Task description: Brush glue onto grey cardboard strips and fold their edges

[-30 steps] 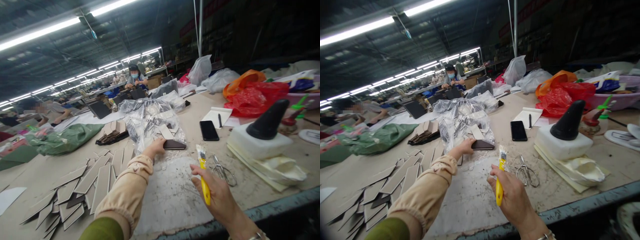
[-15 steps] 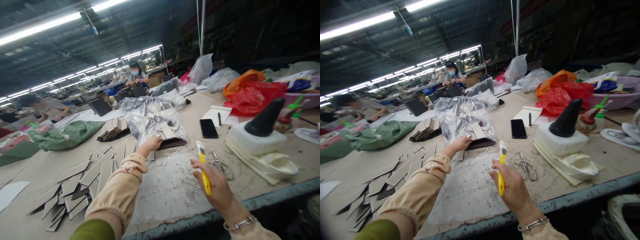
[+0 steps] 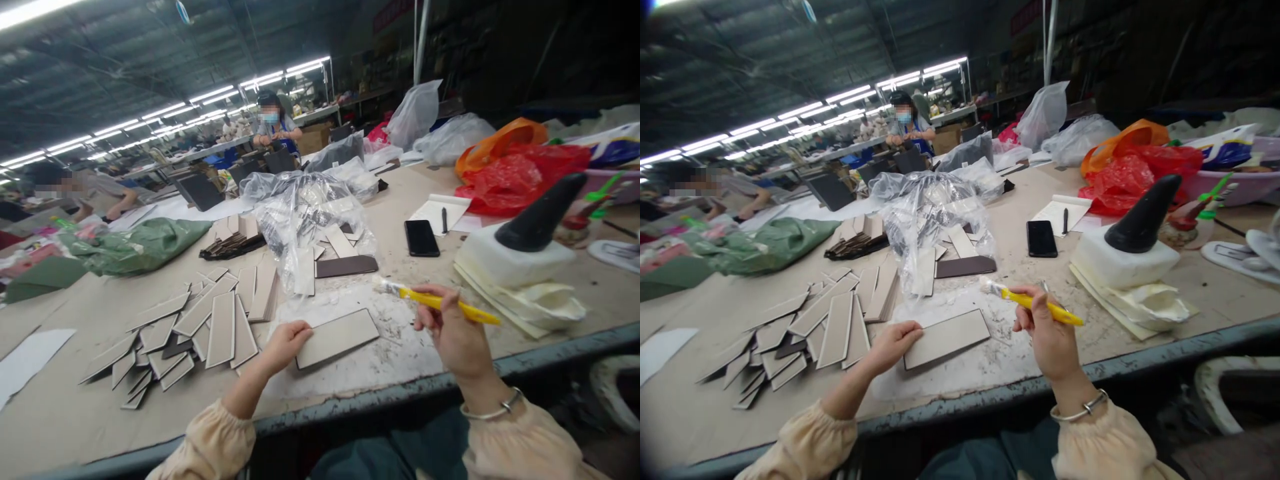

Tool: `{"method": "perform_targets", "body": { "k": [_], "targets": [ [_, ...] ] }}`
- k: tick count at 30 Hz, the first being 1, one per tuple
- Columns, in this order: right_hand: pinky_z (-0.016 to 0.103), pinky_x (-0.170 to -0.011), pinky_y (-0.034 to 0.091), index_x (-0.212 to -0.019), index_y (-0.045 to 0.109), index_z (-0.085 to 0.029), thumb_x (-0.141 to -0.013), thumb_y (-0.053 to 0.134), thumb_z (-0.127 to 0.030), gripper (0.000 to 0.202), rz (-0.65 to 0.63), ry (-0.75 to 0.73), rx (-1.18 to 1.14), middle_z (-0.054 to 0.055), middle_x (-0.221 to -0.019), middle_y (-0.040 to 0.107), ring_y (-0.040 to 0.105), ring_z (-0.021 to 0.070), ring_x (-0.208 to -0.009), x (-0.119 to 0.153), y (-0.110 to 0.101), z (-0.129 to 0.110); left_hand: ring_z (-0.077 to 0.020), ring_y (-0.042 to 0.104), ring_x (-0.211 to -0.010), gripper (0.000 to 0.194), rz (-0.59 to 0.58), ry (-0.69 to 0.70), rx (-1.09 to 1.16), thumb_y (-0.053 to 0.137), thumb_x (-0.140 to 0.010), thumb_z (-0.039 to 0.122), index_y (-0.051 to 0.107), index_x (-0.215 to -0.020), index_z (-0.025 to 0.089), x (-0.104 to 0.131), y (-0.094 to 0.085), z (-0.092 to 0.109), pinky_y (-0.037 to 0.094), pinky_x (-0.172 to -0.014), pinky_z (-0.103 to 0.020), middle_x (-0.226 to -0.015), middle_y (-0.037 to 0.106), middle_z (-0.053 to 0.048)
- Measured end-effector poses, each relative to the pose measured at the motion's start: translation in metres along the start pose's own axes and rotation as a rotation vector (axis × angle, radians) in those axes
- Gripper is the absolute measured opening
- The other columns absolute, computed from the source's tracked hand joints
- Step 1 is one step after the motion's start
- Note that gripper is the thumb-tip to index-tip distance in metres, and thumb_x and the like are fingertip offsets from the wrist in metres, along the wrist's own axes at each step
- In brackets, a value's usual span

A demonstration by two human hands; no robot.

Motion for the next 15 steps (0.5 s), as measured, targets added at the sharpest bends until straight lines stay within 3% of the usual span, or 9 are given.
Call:
{"method": "perform_targets", "body": {
  "k": [2, 5, 8, 9, 11, 15],
  "targets": [
    [0.025, -0.052, 0.045, -0.1, 0.066, -0.019, -0.094, 0.042, -0.055, 0.043, -0.016, 0.061, -0.043, -0.003, -0.055, 0.044, 0.047, 0.0116, -0.053, 0.0, 0.004, 0.007, -0.0144, 0.059, -0.063, 0.03, -0.008, -0.015, 0.023, 0.044, -0.087, 0.036, 0.066, -0.076, 0.019, 0.01, 0.014, -0.004, 0.043, -0.057, -0.022, -0.065, 0.064, 0.002],
    [0.024, -0.051, 0.043, -0.096, 0.067, -0.017, -0.092, 0.047, -0.055, 0.043, -0.009, 0.089, -0.05, -0.003, -0.055, 0.045, 0.047, 0.011, -0.053, 0.001, 0.008, 0.015, -0.0174, 0.063, -0.076, 0.029, 0.044, -0.006, 0.032, 0.044, -0.088, 0.034, 0.069, -0.085, 0.019, 0.015, 0.022, -0.009, 0.048, -0.071, -0.026, -0.078, 0.068, -0.002],
    [0.023, -0.05, 0.041, -0.092, 0.065, -0.017, -0.091, 0.048, -0.057, 0.044, 0.009, 0.077, -0.028, -0.004, -0.053, 0.045, 0.045, 0.0096, -0.051, 0.001, 0.012, 0.015, -0.0237, 0.06, -0.101, 0.033, 0.208, 0.059, 0.002, 0.044, -0.09, 0.036, 0.067, -0.104, 0.017, 0.024, 0.015, -0.012, 0.047, -0.092, -0.037, -0.106, 0.065, -0.012],
    [0.022, -0.049, 0.04, -0.09, 0.064, -0.017, -0.09, 0.048, -0.059, 0.044, 0.014, 0.067, -0.013, -0.004, -0.053, 0.044, 0.043, 0.0091, -0.05, 0.0, 0.013, 0.014, -0.025, 0.058, -0.106, 0.035, 0.315, 0.118, -0.045, 0.046, -0.09, 0.038, 0.065, -0.109, 0.017, 0.032, 0.01, -0.012, 0.047, -0.094, -0.04, -0.113, 0.062, -0.013],
    [0.022, -0.048, 0.038, -0.088, 0.063, -0.017, -0.089, 0.048, -0.061, 0.046, 0.033, 0.036, 0.036, -0.005, -0.051, 0.043, 0.041, 0.0083, -0.048, -0.002, 0.013, 0.009, -0.0263, 0.06, -0.103, 0.038, 0.461, 0.237, -0.157, 0.053, -0.087, 0.045, 0.064, -0.113, 0.019, 0.048, 0.008, -0.014, 0.05, -0.091, -0.044, -0.12, 0.058, -0.013],
    [0.022, -0.047, 0.036, -0.085, 0.062, -0.017, -0.088, 0.051, -0.059, 0.044, 0.107, -0.018, 0.079, -0.006, -0.049, 0.039, 0.041, 0.008, -0.047, -0.007, -0.005, -0.004, -0.0255, 0.061, -0.102, 0.033, 0.48, 0.431, -0.218, 0.057, -0.087, 0.043, 0.064, -0.113, 0.025, 0.069, 0.021, -0.028, 0.056, -0.084, -0.042, -0.121, 0.057, -0.01]
  ]
}}
Point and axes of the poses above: each hand's wrist, its own x-axis away from the middle knuckle, its own y-axis out of the palm, z = x × y, the point moved 8 cm from there along -x, towards the middle knuckle
